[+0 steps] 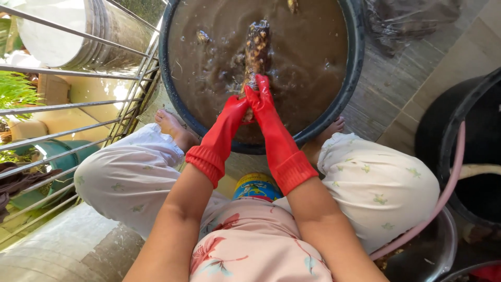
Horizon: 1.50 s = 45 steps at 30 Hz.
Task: Washing a large root vegetable in a bucket of water to remove soil and dirt.
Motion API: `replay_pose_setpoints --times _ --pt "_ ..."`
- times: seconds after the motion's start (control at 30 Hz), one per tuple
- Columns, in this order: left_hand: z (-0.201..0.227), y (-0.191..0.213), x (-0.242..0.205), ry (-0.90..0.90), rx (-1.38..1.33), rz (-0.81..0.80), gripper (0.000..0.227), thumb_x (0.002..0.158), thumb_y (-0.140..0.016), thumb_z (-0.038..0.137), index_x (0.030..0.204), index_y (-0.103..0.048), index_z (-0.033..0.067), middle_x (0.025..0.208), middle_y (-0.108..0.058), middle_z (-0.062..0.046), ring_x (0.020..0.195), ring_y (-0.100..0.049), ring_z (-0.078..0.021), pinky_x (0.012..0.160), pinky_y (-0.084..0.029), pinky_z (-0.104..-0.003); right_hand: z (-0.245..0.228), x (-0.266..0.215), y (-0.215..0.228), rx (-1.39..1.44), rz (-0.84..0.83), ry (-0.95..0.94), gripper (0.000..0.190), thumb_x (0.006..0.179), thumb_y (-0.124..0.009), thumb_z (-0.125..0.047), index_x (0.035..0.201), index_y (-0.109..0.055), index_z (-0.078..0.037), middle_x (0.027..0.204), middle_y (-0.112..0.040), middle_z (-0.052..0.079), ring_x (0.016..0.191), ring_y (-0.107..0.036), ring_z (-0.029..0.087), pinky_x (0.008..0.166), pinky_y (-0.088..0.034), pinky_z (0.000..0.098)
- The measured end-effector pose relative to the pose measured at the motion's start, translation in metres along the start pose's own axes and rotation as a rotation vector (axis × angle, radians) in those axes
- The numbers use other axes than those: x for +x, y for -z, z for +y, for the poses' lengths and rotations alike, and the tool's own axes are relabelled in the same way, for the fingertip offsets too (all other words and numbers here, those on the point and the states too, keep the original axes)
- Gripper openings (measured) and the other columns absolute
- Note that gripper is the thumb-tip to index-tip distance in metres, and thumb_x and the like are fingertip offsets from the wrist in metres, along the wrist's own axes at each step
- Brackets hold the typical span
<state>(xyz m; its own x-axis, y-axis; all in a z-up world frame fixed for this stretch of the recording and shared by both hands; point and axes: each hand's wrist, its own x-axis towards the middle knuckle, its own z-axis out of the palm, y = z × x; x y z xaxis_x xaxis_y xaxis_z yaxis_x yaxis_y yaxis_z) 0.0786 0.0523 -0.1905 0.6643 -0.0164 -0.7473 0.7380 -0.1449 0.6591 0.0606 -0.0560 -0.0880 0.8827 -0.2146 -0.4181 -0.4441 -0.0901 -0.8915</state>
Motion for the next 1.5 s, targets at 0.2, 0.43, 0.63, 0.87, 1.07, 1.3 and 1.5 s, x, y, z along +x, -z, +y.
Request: replay_pose_setpoints --times 0.2,0.43,0.63,0.87,1.07,1.3,1.5 --pt "0.092 0.005 -0.148 0.034 0.002 -0.111 0.066 0.081 -0.078 0.058 0.100 -0.062 -0.0036 0.064 -0.067 -0.025 0.052 -0.071 -0.0358 0.053 -0.063 -0.048 -0.040 0.018 0.020 0.139 -0.017 -0.240 0.100 0.089 -0.079 -0.060 0.164 -0.026 -0.020 0.167 -0.031 0.020 0.153 -0.032 0.038 0.128 -0.027 0.0499" --pt "0.133 0.016 -0.252 0.111 -0.015 -0.189 0.053 0.083 -0.074 0.039 0.109 -0.052 -0.0021 0.058 -0.056 -0.015 0.043 -0.053 -0.0235 0.041 -0.050 -0.036 -0.072 0.028 0.045 0.241 0.087 -0.142 0.119 0.069 -0.098 -0.023 0.161 -0.025 -0.016 0.156 -0.046 0.017 0.138 -0.048 0.032 0.116 -0.043 0.0448" --pt "0.156 0.040 -0.277 0.198 0.273 -0.282 0.072 0.075 -0.070 0.050 0.134 -0.053 0.0106 0.088 -0.068 -0.011 0.063 -0.062 -0.0187 0.054 -0.054 -0.033 -0.086 0.042 0.075 0.765 0.063 -0.199 0.050 0.078 -0.079 -0.026 0.125 -0.064 -0.021 0.102 -0.072 0.014 0.080 -0.072 0.029 0.069 -0.064 0.0439" --pt "0.115 0.050 -0.251 0.105 0.071 -0.448 0.068 0.081 -0.072 0.043 0.135 -0.052 0.0080 0.088 -0.069 -0.013 0.062 -0.063 -0.0210 0.052 -0.051 -0.031 -0.121 0.026 0.094 0.901 -0.136 -0.154 0.035 0.085 -0.073 -0.027 0.115 -0.063 -0.012 0.118 -0.074 0.022 0.103 -0.075 0.039 0.086 -0.065 0.0491" --pt "0.111 0.041 -0.241 0.089 0.049 -0.423 0.076 0.077 -0.073 0.046 0.137 -0.048 0.0064 0.091 -0.071 -0.016 0.060 -0.064 -0.0195 0.051 -0.052 -0.031 -0.113 0.030 0.086 0.572 -0.103 -0.086 0.068 0.082 -0.084 -0.010 0.140 -0.053 -0.024 0.110 -0.070 0.015 0.091 -0.076 0.027 0.076 -0.066 0.0388" --pt "0.090 0.026 -0.214 -0.034 -0.040 -0.385 0.046 0.086 -0.071 0.039 0.110 -0.057 0.0014 0.077 -0.068 -0.013 0.049 -0.059 -0.0183 0.041 -0.049 -0.031 -0.106 -0.011 0.042 0.243 0.102 -0.115 0.080 0.081 -0.072 -0.050 0.149 -0.045 -0.018 0.132 -0.071 0.005 0.117 -0.070 0.017 0.100 -0.057 0.0322" --pt "0.056 0.032 -0.165 -0.078 0.101 -0.152 0.076 0.083 -0.085 0.041 0.134 -0.049 -0.0015 0.066 -0.069 -0.024 0.049 -0.072 -0.0344 0.046 -0.064 -0.045 0.054 0.027 0.001 -0.471 0.304 0.269 0.065 0.102 -0.054 -0.061 0.136 -0.063 -0.006 0.129 -0.068 0.026 0.127 -0.062 0.038 0.116 -0.045 0.0472"
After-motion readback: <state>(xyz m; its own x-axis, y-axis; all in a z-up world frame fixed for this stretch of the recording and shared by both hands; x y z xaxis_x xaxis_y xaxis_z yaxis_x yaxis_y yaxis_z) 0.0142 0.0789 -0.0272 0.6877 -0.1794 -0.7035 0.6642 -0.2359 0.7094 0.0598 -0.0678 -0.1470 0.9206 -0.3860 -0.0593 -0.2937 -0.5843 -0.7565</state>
